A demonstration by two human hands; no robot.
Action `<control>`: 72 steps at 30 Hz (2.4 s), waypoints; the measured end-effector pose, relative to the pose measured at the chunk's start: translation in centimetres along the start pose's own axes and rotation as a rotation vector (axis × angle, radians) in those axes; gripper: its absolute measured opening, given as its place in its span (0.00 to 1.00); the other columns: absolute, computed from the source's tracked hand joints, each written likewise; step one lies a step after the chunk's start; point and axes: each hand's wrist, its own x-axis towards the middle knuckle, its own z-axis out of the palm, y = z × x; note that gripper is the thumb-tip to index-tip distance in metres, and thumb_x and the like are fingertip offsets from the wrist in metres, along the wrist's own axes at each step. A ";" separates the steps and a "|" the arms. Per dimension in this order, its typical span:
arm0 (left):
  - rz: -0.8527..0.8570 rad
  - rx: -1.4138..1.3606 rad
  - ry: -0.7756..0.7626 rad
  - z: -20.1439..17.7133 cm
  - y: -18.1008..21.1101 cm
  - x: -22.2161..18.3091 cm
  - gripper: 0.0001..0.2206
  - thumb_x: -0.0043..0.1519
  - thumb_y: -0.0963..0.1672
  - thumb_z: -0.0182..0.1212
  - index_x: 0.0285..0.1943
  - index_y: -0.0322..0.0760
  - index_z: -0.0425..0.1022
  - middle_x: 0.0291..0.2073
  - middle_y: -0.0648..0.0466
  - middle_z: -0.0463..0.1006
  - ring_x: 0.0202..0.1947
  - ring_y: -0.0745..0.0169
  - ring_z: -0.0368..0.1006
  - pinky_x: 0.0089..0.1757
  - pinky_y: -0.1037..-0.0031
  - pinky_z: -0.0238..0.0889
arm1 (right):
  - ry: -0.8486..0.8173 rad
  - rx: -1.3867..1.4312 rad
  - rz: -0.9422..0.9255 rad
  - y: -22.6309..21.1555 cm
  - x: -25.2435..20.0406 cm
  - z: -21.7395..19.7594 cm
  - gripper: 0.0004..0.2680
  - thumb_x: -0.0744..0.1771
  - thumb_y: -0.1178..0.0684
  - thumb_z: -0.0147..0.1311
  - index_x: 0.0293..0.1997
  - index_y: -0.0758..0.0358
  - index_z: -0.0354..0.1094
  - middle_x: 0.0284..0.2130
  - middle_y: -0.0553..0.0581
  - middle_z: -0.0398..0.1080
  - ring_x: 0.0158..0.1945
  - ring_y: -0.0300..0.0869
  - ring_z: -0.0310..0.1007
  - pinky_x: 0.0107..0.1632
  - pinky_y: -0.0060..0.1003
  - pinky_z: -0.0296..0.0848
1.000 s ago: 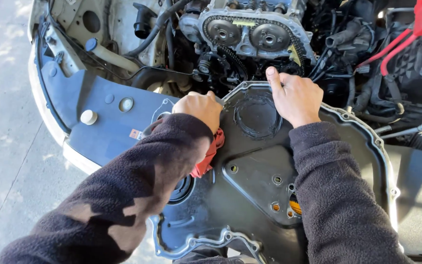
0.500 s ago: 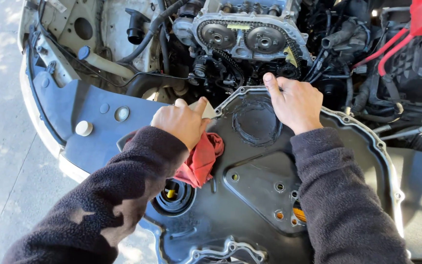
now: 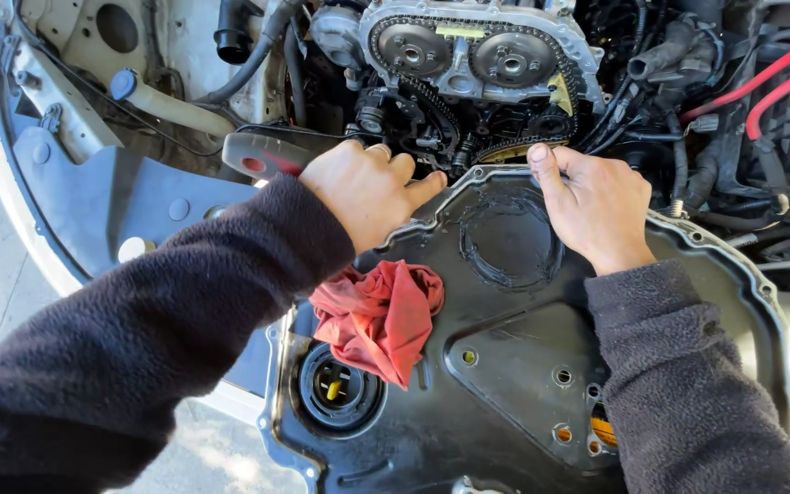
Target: Cleaning an engine timing cover and scraping off old gasket residue.
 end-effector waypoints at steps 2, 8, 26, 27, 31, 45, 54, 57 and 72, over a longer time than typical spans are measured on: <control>-0.038 -0.116 -0.185 0.1 -0.7 0.1 0.29 0.57 0.55 0.68 0.68 0.53 0.74 0.33 0.50 0.80 0.33 0.46 0.82 0.36 0.56 0.75 | -0.011 0.013 0.003 0.3 0.1 0.0 0.22 0.75 0.28 0.32 0.47 0.44 0.78 0.39 0.65 0.80 0.54 0.68 0.75 0.58 0.60 0.71; -0.492 -0.314 -0.486 0.2 2.0 -1.5 0.30 0.60 0.60 0.57 0.72 0.56 0.70 0.36 0.48 0.83 0.38 0.37 0.83 0.40 0.52 0.74 | 0.017 0.023 0.012 -0.3 0.0 0.0 0.22 0.75 0.29 0.33 0.46 0.45 0.79 0.38 0.64 0.80 0.53 0.67 0.77 0.57 0.59 0.72; -0.557 -0.489 -0.447 -1.7 3.0 -3.9 0.26 0.66 0.58 0.50 0.76 0.70 0.64 0.43 0.46 0.80 0.40 0.28 0.81 0.43 0.47 0.74 | 0.028 0.029 -0.019 0.0 -0.1 -0.1 0.22 0.75 0.29 0.34 0.45 0.45 0.79 0.33 0.62 0.80 0.50 0.65 0.78 0.55 0.57 0.74; -0.557 -0.490 -0.450 -1.7 3.2 -3.6 0.26 0.66 0.58 0.50 0.76 0.70 0.64 0.43 0.46 0.80 0.40 0.28 0.81 0.43 0.47 0.74 | 0.025 0.030 -0.018 0.1 0.0 -0.1 0.22 0.75 0.29 0.34 0.45 0.45 0.79 0.33 0.62 0.80 0.50 0.65 0.78 0.55 0.57 0.74; -0.558 -0.451 -0.530 -2.4 3.8 -1.5 0.23 0.68 0.57 0.48 0.73 0.70 0.69 0.43 0.45 0.79 0.39 0.29 0.82 0.42 0.50 0.75 | 0.012 0.028 -0.022 0.0 -0.1 -0.3 0.22 0.75 0.28 0.34 0.46 0.44 0.79 0.35 0.64 0.80 0.51 0.66 0.77 0.54 0.59 0.73; -0.529 -0.261 -0.522 -0.3 4.7 -0.6 0.23 0.67 0.54 0.51 0.73 0.57 0.72 0.31 0.42 0.74 0.31 0.31 0.82 0.36 0.47 0.75 | -0.052 0.013 0.033 -0.5 0.0 -0.8 0.21 0.73 0.28 0.33 0.50 0.41 0.78 0.37 0.64 0.80 0.53 0.65 0.77 0.56 0.59 0.72; -0.551 -0.183 -0.487 1.2 4.8 -0.8 0.22 0.67 0.55 0.51 0.70 0.58 0.75 0.29 0.43 0.76 0.31 0.37 0.84 0.36 0.55 0.75 | -0.056 0.034 0.002 -0.8 0.1 -0.9 0.24 0.73 0.26 0.30 0.51 0.43 0.78 0.37 0.64 0.80 0.52 0.64 0.78 0.56 0.57 0.72; -0.537 -0.188 -0.476 1.8 5.0 -0.6 0.22 0.66 0.54 0.53 0.70 0.56 0.74 0.29 0.42 0.74 0.31 0.34 0.82 0.34 0.49 0.74 | -0.044 0.050 0.027 -0.3 0.3 -0.9 0.24 0.73 0.25 0.31 0.51 0.42 0.79 0.38 0.64 0.80 0.52 0.66 0.77 0.57 0.58 0.72; -0.531 -0.336 -0.646 -2.2 3.4 -1.1 0.22 0.68 0.55 0.47 0.71 0.60 0.71 0.35 0.41 0.79 0.40 0.32 0.83 0.43 0.51 0.74 | -0.105 0.017 0.038 -1.0 -0.4 -1.8 0.24 0.73 0.25 0.29 0.53 0.40 0.78 0.42 0.64 0.80 0.55 0.65 0.76 0.59 0.57 0.71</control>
